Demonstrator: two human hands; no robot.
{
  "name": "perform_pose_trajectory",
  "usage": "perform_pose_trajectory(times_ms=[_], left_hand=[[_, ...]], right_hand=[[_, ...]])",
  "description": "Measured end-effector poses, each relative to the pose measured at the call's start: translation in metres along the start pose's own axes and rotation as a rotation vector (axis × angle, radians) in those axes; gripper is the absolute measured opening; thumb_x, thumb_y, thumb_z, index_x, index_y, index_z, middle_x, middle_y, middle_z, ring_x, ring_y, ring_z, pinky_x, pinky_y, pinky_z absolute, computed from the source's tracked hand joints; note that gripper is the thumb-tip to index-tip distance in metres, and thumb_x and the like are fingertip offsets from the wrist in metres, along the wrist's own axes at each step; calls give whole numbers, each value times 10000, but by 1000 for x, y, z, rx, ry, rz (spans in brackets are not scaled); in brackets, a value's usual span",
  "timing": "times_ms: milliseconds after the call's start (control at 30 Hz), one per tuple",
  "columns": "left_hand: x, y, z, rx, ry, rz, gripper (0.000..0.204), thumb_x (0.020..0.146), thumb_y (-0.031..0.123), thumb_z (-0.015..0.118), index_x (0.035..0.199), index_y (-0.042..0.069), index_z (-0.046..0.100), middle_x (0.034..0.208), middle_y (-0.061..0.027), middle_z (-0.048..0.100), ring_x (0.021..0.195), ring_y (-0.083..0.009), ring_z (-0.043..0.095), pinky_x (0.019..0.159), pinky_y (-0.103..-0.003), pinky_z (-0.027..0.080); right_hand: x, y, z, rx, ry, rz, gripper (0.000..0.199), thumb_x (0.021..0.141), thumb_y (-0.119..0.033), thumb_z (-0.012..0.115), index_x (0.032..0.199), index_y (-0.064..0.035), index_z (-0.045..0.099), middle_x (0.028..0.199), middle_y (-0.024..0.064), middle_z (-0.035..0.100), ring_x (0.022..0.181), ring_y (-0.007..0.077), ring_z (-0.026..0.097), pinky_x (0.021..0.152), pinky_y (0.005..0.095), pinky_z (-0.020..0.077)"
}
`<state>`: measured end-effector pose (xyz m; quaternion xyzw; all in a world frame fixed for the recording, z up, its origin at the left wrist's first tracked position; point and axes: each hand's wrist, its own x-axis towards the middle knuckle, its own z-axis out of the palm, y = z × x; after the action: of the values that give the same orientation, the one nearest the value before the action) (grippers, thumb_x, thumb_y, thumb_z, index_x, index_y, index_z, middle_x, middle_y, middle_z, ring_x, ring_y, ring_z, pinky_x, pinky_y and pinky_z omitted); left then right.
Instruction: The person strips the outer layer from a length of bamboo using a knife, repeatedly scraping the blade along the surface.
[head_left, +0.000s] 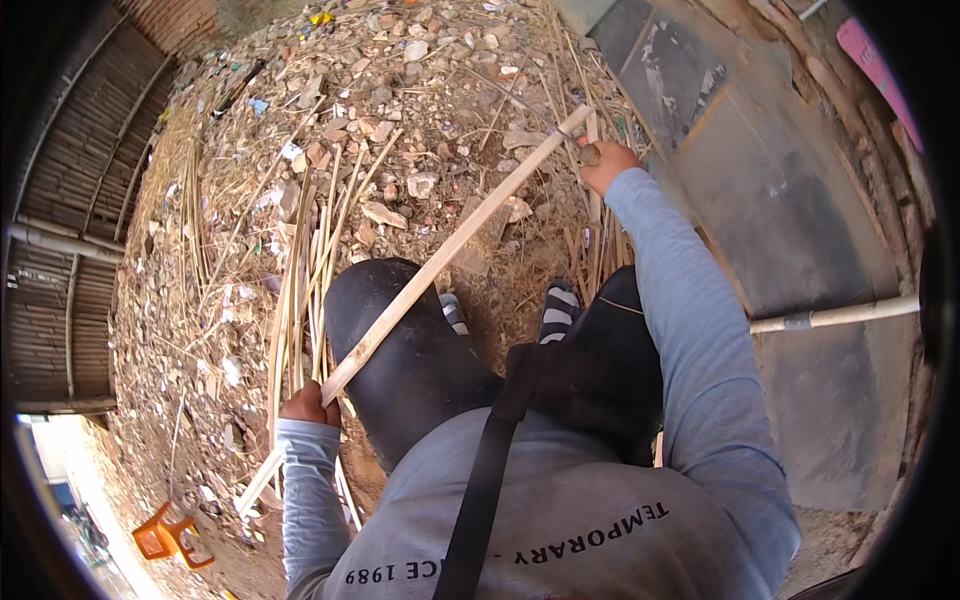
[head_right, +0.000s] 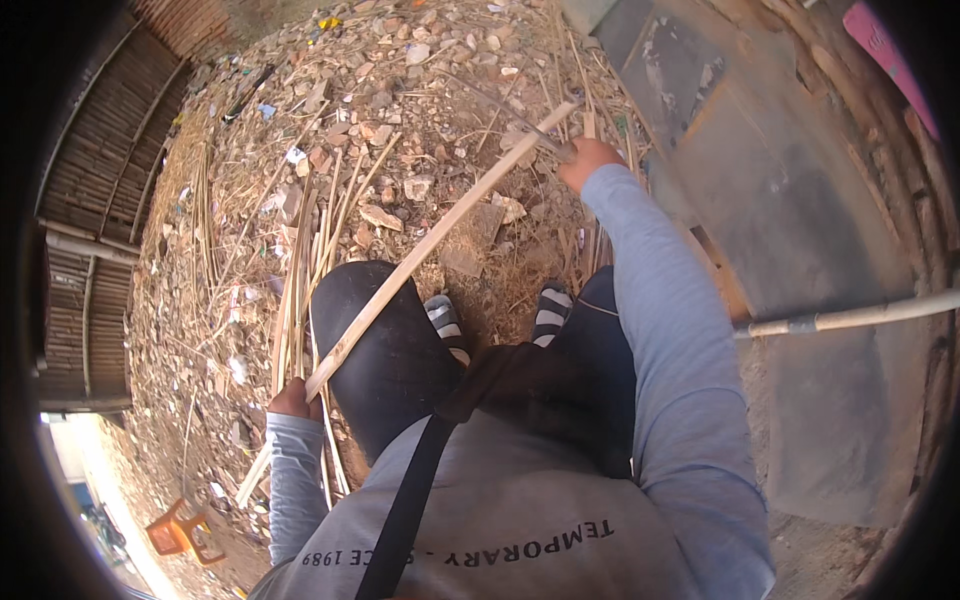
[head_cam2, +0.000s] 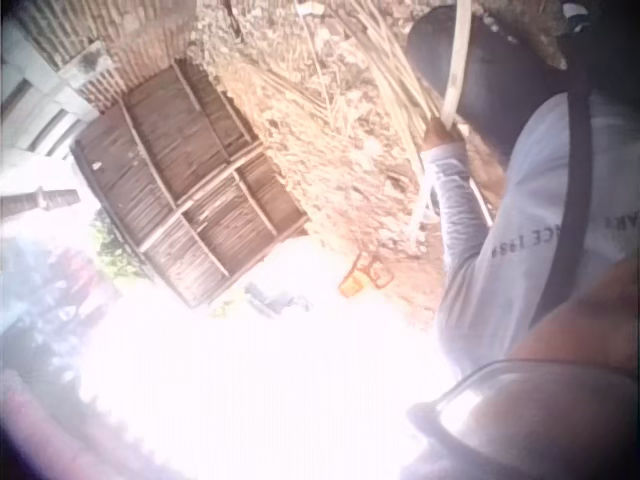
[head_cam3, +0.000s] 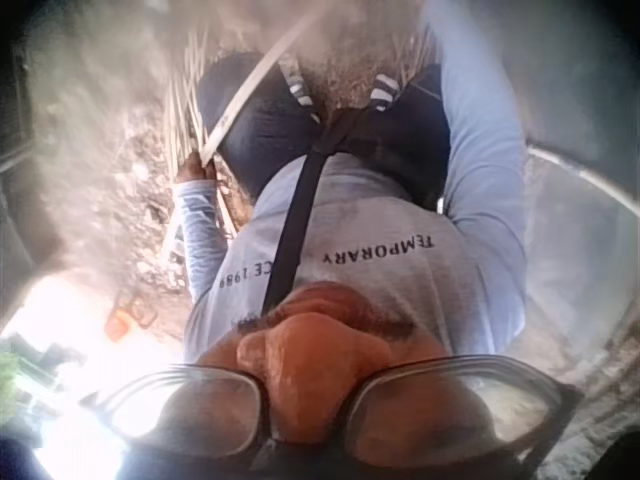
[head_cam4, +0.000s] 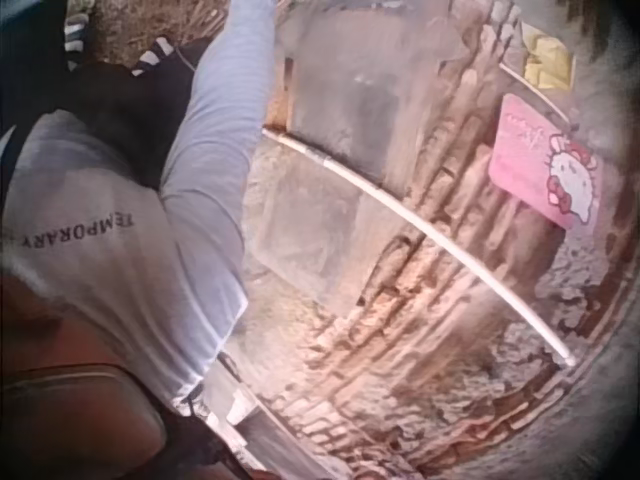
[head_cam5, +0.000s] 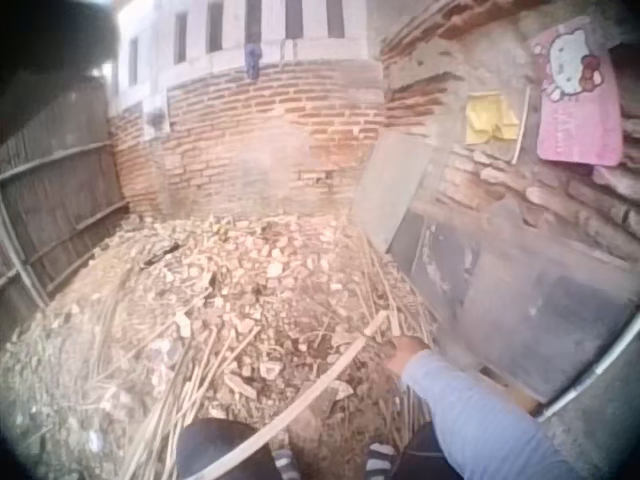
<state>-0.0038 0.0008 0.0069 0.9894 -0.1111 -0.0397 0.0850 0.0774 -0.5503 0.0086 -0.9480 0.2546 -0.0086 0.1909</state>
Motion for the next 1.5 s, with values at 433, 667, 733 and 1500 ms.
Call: perform_pose_trajectory(times_ms=[433,667,733,1500], left_hand=[[3,4,-6,57,39,27,107,753,106,601,786,39,525,707,-215,588,635,-434,585,562,-507,467],[-12,21,-29,-32,24,34,297,837,270,641,775,4,526,618,-210,545,580,-416,570,532,-476,448],[-14,18,-29,-196,-16,-25,409,866,374,632,756,-6,524,595,-207,536,562,-393,572,524,-459,443],[-43,20,2,-136,-64,-35,283,886,280,624,752,30,626,681,-211,611,620,-405,599,566,-492,453]], right_hand=[[35,57,20,155,88,157,620,664,-329,735,1193,-31,609,1088,178,663,997,297,635,883,345,486],[26,53,20,529,235,14,700,681,-412,787,1138,79,584,1014,220,665,921,307,643,834,346,491],[26,56,14,609,199,36,717,698,-393,765,1208,60,546,1082,212,648,988,302,630,884,349,478],[-50,-42,-14,-36,-143,-491,398,735,-256,688,1097,-110,611,854,151,663,822,344,645,737,451,507]])
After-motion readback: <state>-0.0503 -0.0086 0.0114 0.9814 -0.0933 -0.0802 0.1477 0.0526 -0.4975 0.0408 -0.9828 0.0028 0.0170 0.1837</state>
